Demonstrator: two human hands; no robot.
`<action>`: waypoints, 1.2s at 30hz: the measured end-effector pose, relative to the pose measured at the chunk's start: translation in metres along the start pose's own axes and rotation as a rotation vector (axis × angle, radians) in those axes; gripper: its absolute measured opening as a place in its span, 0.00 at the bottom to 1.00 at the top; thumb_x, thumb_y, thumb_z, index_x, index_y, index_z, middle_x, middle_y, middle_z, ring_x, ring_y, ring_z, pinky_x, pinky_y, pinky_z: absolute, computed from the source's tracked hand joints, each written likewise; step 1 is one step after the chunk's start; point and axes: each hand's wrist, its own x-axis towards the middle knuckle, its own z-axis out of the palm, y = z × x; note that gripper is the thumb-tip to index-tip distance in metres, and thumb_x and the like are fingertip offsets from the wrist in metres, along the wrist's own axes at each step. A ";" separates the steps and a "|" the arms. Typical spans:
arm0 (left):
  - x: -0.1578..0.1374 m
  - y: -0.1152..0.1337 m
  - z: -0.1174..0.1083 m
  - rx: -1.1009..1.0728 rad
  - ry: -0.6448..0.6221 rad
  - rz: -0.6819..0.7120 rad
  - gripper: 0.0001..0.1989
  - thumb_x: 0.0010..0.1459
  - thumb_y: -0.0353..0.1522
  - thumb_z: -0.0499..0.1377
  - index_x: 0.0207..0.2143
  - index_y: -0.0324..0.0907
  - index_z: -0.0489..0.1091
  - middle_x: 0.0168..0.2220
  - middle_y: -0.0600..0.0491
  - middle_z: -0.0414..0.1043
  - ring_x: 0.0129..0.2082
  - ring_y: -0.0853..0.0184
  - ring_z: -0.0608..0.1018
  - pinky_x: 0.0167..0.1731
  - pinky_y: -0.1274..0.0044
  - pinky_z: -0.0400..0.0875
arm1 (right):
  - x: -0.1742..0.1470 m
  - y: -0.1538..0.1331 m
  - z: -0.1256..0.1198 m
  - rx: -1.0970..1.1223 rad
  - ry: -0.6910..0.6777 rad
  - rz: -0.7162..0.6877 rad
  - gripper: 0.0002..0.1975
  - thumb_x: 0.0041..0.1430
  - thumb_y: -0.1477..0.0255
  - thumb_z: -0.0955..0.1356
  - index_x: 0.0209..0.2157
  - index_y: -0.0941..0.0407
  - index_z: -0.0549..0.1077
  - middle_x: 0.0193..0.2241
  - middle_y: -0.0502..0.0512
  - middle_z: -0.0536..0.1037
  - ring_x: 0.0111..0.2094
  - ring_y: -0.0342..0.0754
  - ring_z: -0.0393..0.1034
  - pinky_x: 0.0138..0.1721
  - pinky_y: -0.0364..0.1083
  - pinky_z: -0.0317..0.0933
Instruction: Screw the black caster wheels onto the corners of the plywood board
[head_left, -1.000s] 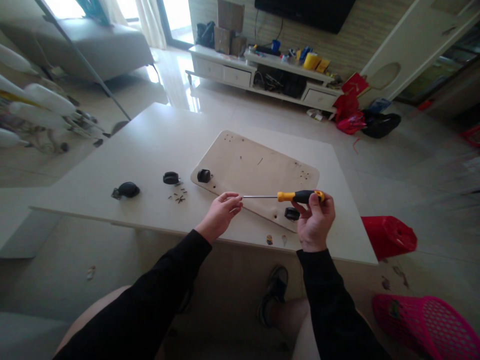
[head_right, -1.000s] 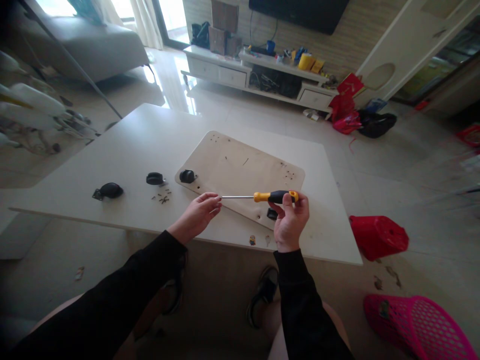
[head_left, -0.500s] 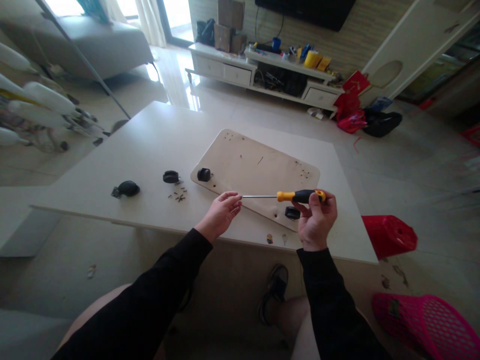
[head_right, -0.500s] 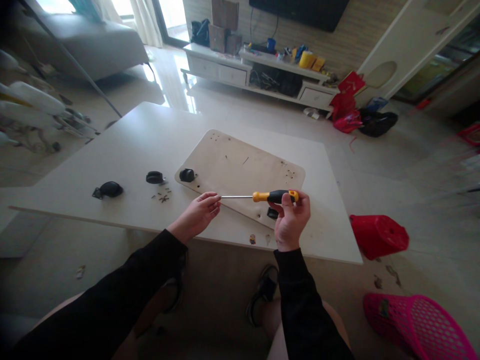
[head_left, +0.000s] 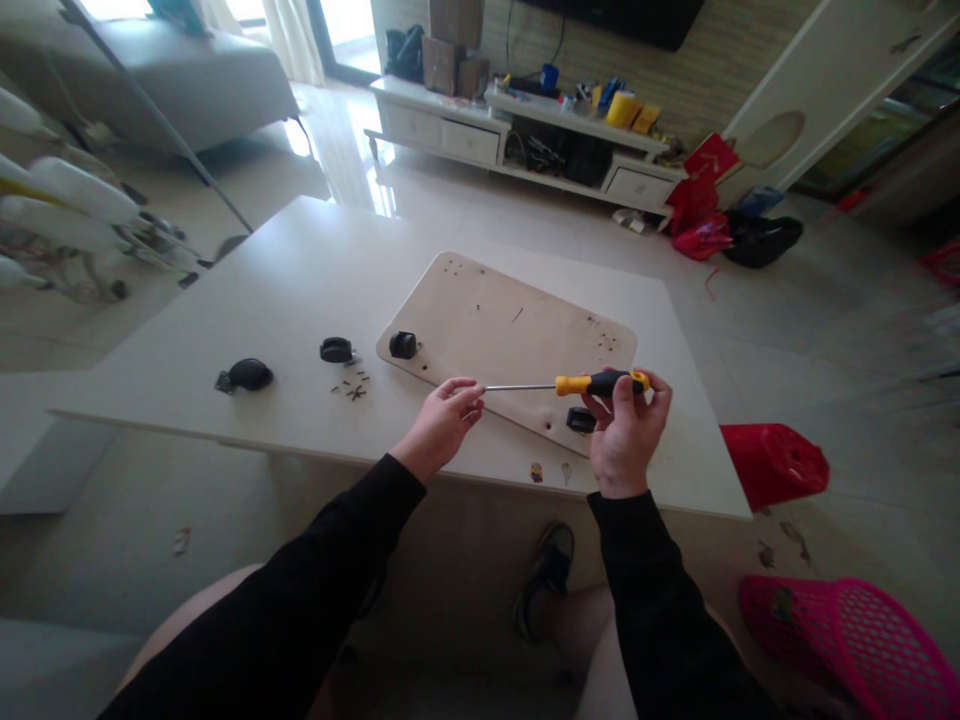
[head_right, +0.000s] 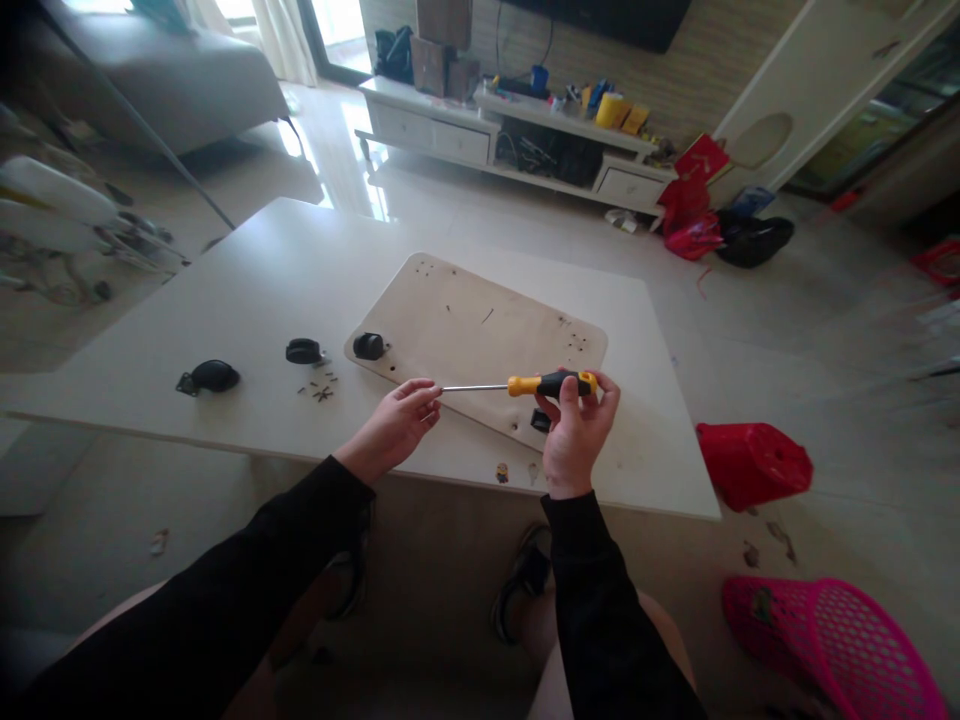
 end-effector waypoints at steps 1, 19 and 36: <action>0.000 0.000 0.002 -0.006 0.003 -0.003 0.21 0.43 0.27 0.79 0.36 0.40 0.72 0.30 0.54 0.74 0.31 0.71 0.76 0.35 0.78 0.70 | -0.001 -0.001 0.000 0.009 -0.012 0.003 0.32 0.53 0.51 0.79 0.50 0.50 0.64 0.45 0.51 0.83 0.40 0.50 0.85 0.36 0.49 0.82; -0.015 -0.047 0.051 0.416 -0.175 0.142 0.12 0.51 0.28 0.73 0.37 0.40 0.74 0.35 0.50 0.77 0.32 0.67 0.79 0.35 0.75 0.71 | 0.012 -0.066 -0.078 -0.145 0.481 -0.557 0.21 0.61 0.59 0.76 0.50 0.49 0.69 0.50 0.51 0.77 0.50 0.51 0.82 0.31 0.44 0.79; -0.007 -0.081 0.085 0.682 -0.207 0.306 0.20 0.44 0.17 0.69 0.39 0.42 0.78 0.44 0.48 0.77 0.41 0.62 0.76 0.35 0.76 0.66 | 0.004 -0.042 -0.105 -0.370 0.058 -0.494 0.23 0.58 0.59 0.77 0.52 0.52 0.74 0.46 0.57 0.79 0.48 0.53 0.81 0.51 0.56 0.79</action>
